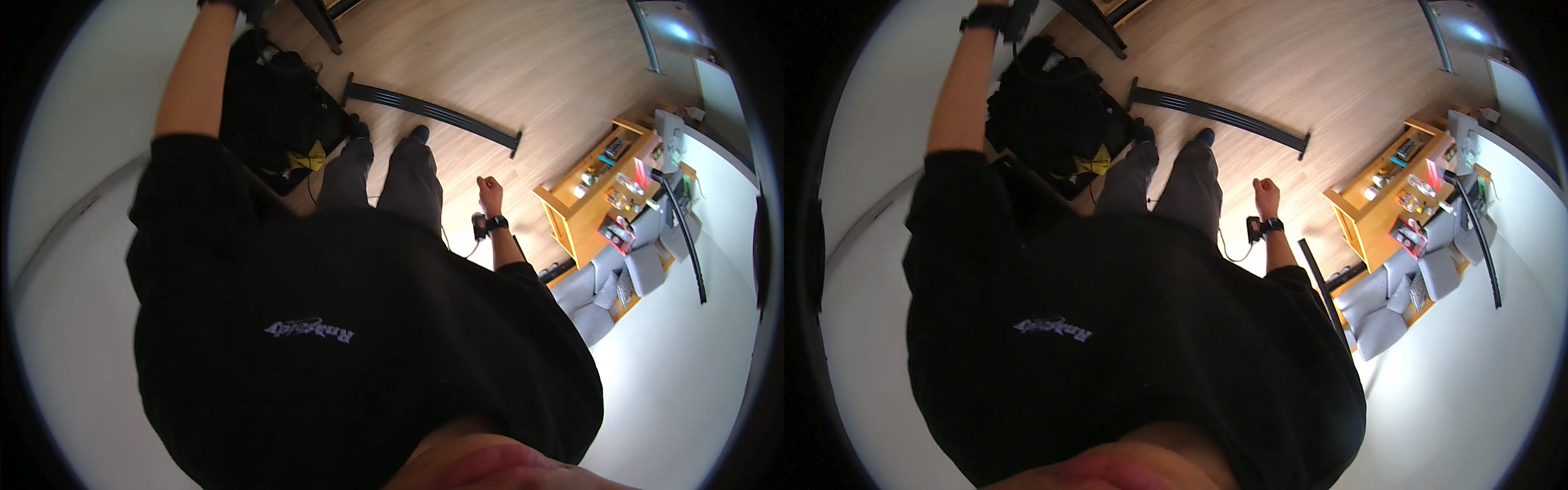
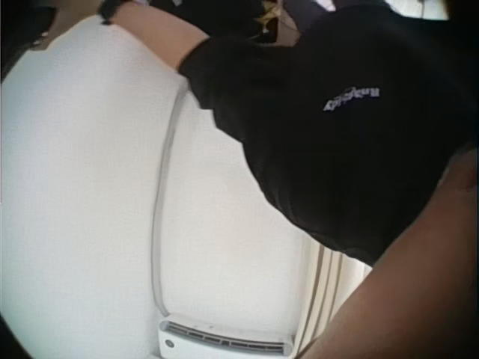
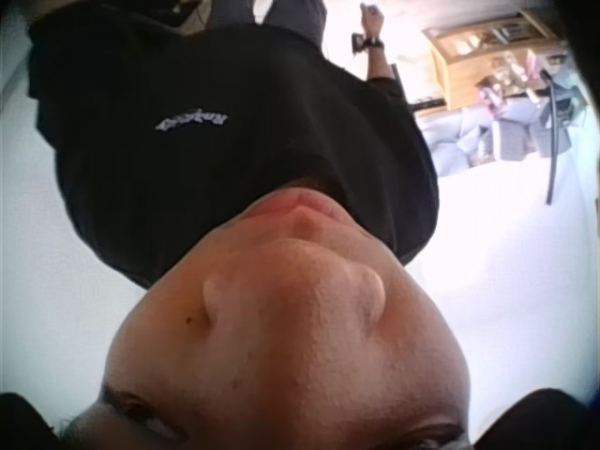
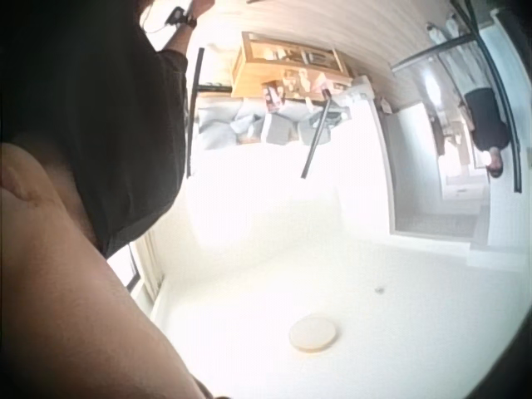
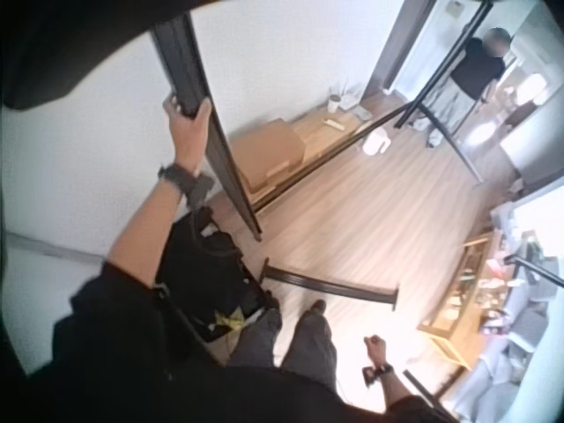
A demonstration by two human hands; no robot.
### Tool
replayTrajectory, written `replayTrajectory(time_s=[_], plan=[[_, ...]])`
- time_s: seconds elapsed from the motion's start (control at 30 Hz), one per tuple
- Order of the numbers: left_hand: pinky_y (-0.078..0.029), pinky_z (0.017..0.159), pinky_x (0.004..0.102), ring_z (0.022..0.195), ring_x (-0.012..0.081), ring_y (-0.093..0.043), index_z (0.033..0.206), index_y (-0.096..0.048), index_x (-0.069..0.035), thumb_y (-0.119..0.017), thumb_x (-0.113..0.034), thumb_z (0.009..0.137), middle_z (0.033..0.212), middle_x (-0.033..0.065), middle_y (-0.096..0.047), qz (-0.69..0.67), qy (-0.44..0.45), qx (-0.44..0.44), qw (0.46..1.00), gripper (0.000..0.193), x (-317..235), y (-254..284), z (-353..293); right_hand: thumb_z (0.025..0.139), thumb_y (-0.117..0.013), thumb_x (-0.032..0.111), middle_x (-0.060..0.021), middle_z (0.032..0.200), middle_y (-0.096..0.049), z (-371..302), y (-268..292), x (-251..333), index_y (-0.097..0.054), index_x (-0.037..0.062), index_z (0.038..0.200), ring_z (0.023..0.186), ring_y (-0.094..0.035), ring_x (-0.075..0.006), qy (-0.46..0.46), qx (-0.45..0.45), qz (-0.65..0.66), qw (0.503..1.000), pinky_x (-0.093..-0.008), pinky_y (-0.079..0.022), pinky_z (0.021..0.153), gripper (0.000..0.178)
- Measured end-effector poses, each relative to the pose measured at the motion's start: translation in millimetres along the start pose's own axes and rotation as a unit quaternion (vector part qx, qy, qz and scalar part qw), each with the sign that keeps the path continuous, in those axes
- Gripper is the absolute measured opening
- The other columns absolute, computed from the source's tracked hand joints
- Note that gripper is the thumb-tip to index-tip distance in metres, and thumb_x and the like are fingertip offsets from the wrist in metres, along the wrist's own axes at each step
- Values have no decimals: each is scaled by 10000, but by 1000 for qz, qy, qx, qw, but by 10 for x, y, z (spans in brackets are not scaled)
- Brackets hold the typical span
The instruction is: The person assembles a metal frame by connecting long black bars and applying tape to joints. They handle multiple frame pieces, align them, and secure connections with tape while moving around the room.
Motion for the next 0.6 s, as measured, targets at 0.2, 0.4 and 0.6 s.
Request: replayTrajectory(time_s=[0.2,0.4,0.6], plan=[[-463,1088,422,1323,285,-495,1578,-175,6,-786,-328,956,1444,180,-461,-49,10,60,997,934,882,-60,-776,958,-743,215,43,672,-543,534,-155,-76,-622,49,784,630,-460,-67,-17,71,26,997,-269,-377,574,269],[-415,1116,428,1325,266,-490,1563,-289,-1,-646,-392,1046,1450,178,-489,-28,-21,111,993,740,1195,-91,-1142,976,-690,257,84,667,-521,925,-181,-101,-639,118,863,542,-441,-19,-112,194,82,971,-206,-327,462,186],[-160,1260,445,1486,273,-282,1595,-84,67,-614,-704,935,1648,213,-211,35,-165,119,978,1145,1169,-186,-1363,974,-678,239,46,694,-581,1446,-243,-323,-693,85,934,556,-476,-34,-82,197,50,976,-211,-350,471,160]])
Point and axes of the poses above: each hand's wrist, its own z-axis towards the middle knuckle, its own y-axis out of the back of the hand, x = y × z, the point moved 2 cm from there along z, towards the middle knuckle
